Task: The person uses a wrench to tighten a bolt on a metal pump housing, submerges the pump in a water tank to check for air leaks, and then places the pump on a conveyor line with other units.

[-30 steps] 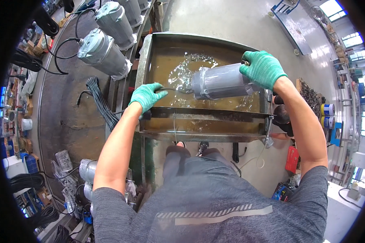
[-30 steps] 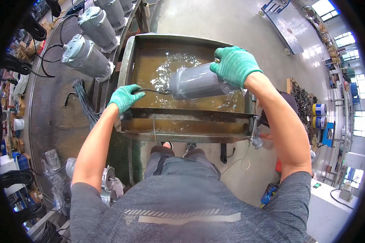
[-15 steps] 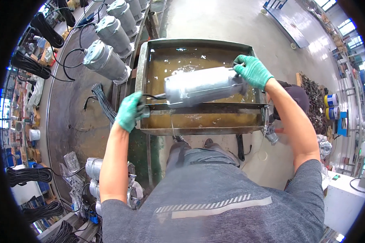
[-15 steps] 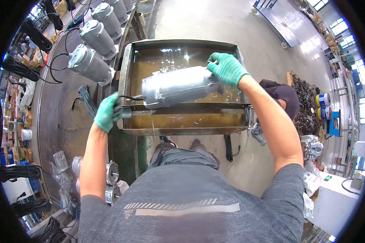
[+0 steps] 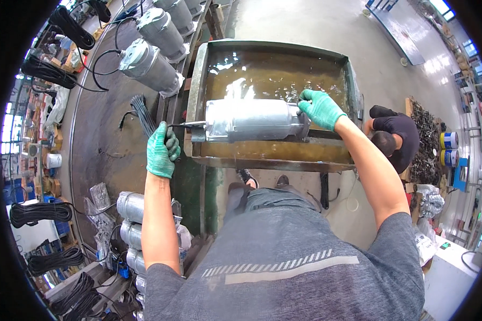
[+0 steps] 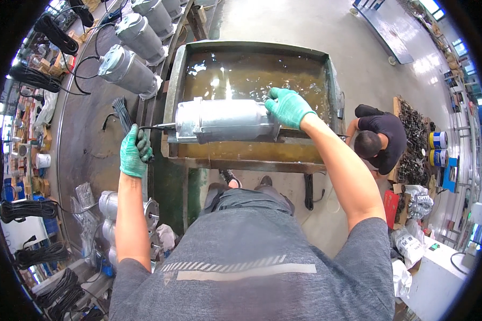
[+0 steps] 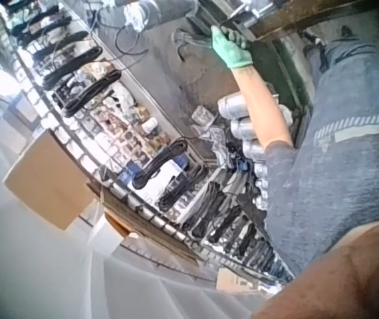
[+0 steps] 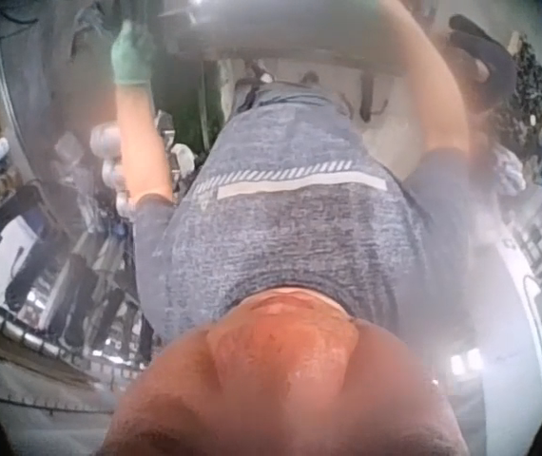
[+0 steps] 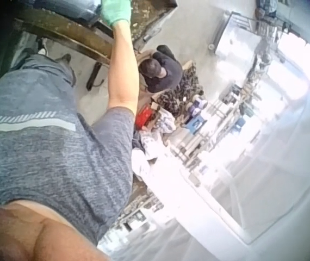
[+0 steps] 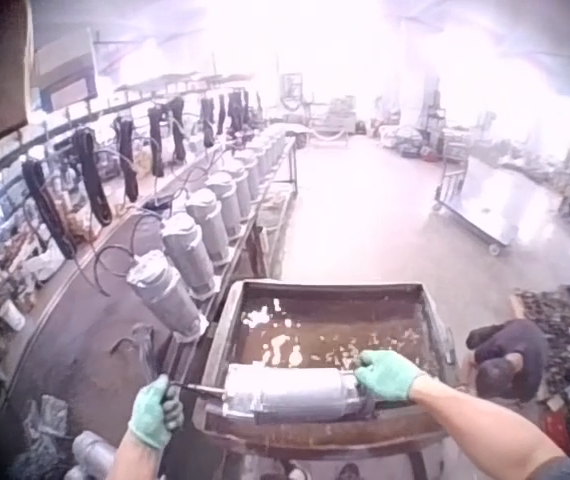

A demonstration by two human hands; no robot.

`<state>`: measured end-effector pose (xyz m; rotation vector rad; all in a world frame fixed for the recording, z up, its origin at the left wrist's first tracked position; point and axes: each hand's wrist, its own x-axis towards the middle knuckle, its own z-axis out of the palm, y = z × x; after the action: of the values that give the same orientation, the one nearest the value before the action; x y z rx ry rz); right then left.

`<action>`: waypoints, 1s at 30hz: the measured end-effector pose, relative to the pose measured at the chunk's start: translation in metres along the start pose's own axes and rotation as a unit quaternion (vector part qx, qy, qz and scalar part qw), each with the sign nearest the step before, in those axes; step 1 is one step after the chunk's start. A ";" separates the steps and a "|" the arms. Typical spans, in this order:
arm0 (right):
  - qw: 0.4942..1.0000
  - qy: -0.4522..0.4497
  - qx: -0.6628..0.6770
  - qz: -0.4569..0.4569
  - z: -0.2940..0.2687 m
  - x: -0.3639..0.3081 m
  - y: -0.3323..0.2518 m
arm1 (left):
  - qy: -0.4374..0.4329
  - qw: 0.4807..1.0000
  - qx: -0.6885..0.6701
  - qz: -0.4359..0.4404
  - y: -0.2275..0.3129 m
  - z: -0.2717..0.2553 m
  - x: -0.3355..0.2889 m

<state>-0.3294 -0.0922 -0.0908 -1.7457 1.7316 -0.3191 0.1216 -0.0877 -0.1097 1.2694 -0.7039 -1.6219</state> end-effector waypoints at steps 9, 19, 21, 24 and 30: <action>0.986 0.001 0.158 0.045 0.042 -0.071 -0.012 | 0.025 0.998 0.060 -0.018 -0.020 -0.029 -0.039; 0.992 0.082 0.089 0.041 0.083 -0.094 0.029 | 0.057 0.992 0.106 -0.040 -0.083 -0.031 -0.044; 0.991 0.092 0.090 0.048 0.089 -0.095 0.037 | 0.043 0.997 0.058 -0.034 -0.096 -0.029 -0.045; 0.995 0.070 0.041 0.056 0.087 -0.086 0.043 | 0.006 0.982 0.190 -0.020 -0.104 -0.038 -0.054; 0.993 0.055 0.072 0.071 0.089 -0.088 0.043 | -0.084 0.663 0.744 -0.018 -0.152 -0.081 -0.072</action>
<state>-0.3200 0.0201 -0.1602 -1.5193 1.8517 -0.4721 0.1525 0.0475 -0.2344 2.1581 -2.4081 -0.9369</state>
